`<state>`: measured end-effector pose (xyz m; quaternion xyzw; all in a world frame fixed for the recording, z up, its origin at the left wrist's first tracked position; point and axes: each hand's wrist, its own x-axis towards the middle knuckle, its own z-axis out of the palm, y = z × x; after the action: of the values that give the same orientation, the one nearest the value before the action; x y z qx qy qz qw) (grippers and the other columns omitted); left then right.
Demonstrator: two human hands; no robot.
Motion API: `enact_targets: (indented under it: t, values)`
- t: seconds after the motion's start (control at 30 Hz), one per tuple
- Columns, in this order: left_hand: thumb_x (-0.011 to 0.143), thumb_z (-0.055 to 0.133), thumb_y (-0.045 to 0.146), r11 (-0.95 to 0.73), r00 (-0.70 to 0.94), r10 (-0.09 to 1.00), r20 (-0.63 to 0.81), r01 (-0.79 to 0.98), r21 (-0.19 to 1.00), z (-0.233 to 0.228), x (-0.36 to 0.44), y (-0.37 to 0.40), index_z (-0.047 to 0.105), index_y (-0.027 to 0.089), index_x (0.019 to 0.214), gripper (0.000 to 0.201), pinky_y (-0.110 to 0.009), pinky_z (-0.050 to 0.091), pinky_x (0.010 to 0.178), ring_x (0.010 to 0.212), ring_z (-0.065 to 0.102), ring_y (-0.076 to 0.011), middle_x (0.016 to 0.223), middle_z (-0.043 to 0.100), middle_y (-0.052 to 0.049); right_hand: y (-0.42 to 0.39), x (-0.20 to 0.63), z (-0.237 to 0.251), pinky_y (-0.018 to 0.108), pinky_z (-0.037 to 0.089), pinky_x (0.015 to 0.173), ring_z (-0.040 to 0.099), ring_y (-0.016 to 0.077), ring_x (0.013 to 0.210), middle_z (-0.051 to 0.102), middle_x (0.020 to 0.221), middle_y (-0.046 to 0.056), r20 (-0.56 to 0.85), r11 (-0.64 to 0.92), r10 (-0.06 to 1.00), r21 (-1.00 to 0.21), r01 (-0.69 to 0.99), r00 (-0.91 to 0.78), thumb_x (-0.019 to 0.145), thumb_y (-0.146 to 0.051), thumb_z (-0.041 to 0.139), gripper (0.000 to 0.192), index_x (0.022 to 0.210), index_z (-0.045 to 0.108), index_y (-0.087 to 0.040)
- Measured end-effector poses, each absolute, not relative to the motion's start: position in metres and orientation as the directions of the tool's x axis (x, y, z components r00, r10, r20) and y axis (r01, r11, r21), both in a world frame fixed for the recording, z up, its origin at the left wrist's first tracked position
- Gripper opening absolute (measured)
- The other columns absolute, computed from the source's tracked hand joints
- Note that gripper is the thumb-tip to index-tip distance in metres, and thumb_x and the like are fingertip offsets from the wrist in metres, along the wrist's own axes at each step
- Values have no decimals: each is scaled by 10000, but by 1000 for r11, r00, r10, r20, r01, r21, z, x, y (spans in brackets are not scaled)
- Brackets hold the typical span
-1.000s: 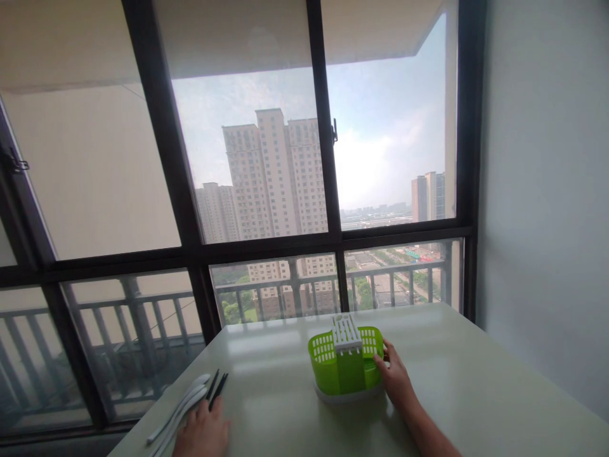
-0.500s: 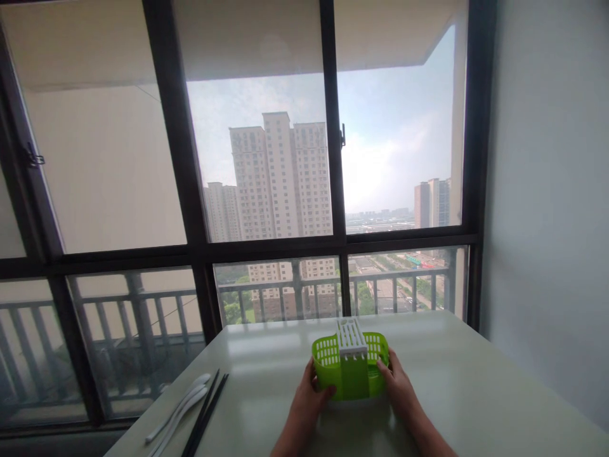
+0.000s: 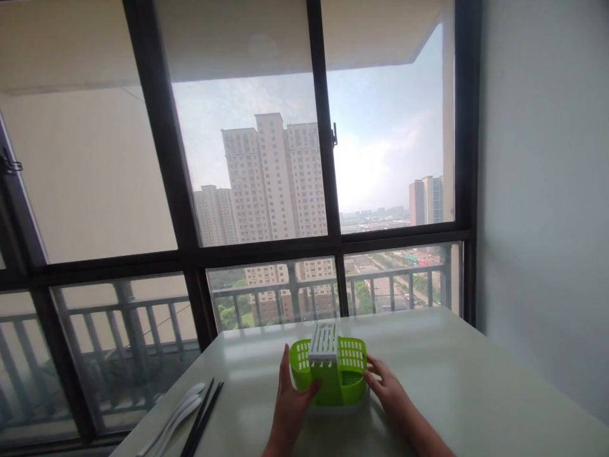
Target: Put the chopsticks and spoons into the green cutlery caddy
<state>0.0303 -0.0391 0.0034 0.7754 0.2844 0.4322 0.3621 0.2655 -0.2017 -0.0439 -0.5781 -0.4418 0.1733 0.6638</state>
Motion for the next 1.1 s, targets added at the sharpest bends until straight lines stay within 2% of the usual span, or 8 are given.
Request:
enact_targets:
  t: [0.1, 0.17, 0.27, 0.37, 0.57, 0.73, 0.87, 1.1]
  values:
    - [808, 747, 481, -824, 438, 564, 700, 251, 507, 23, 24, -48, 135, 281, 1615, 1032, -547, 220, 1277, 1545, 228, -353, 1673, 266, -93, -198, 264, -46, 408, 567, 926, 632, 292, 1155, 638, 1322, 111, 419, 249, 745, -897, 366, 519, 909, -593, 604, 588, 1404, 617, -276]
    - [823, 753, 469, -884, 465, 464, 754, 296, 362, 32, 26, -59, 153, 279, 1617, 1014, -568, 197, 1278, 1543, 228, -360, 1661, 290, -105, -196, 265, -44, 414, 557, 943, 631, 293, 1155, 643, 1326, 102, 439, 225, 741, -875, 428, 508, 912, -587, 602, 577, 1407, 618, -291]
    - [886, 698, 405, -897, 501, 424, 755, 348, 273, 40, 34, -77, 265, 317, 1594, 835, -519, 341, 1221, 1509, 306, -349, 1677, 250, -78, -196, 265, -41, 438, 505, 1034, 616, 303, 1196, 653, 1337, 83, 451, 184, 733, -852, 490, 509, 899, -583, 617, 571, 1397, 629, -303]
    - [928, 627, 293, -890, 518, 421, 744, 395, 229, 46, 42, -82, 432, 355, 1511, 618, -493, 453, 1126, 1413, 444, -333, 1654, 299, -54, -199, 264, -41, 446, 454, 1098, 597, 302, 1242, 648, 1354, 82, 456, 143, 710, -840, 524, 537, 894, -565, 619, 588, 1412, 614, -288]
    - [918, 581, 184, -848, 510, 367, 778, 526, 55, 68, 35, -32, 529, 302, 1424, 523, -500, 467, 1083, 1329, 505, -318, 1510, 472, -98, -201, 269, -51, 433, 440, 1118, 595, 287, 1255, 613, 1397, 112, 443, 28, 668, -818, 575, 598, 921, -523, 566, 586, 1422, 593, -220]
    - [903, 521, 132, -693, 536, 454, 712, 715, -96, 93, 3, 44, 598, 248, 1364, 481, -445, 490, 987, 1195, 577, -307, 1357, 595, -119, -199, 273, -55, 422, 470, 1089, 601, 289, 1240, 635, 1349, 127, 435, 3, 664, -815, 580, 608, 926, -528, 549, 588, 1408, 595, -195]
    - [908, 471, 142, -582, 549, 558, 622, 794, -178, 107, -27, 99, 559, 212, 1412, 517, -433, 450, 1013, 1217, 557, -304, 1394, 593, -123, -199, 274, -55, 403, 466, 1089, 601, 278, 1240, 637, 1338, 129, 430, -18, 662, -809, 587, 613, 931, -525, 538, 581, 1401, 593, -188]
    - [881, 439, 126, -482, 495, 686, 533, 858, -177, 123, -67, 155, 574, 115, 1403, 539, -422, 493, 911, 1155, 604, -342, 1321, 640, -181, -199, 274, -55, 411, 471, 1083, 597, 277, 1239, 636, 1330, 136, 427, -13, 666, -813, 582, 612, 932, -527, 532, 577, 1391, 586, -182]
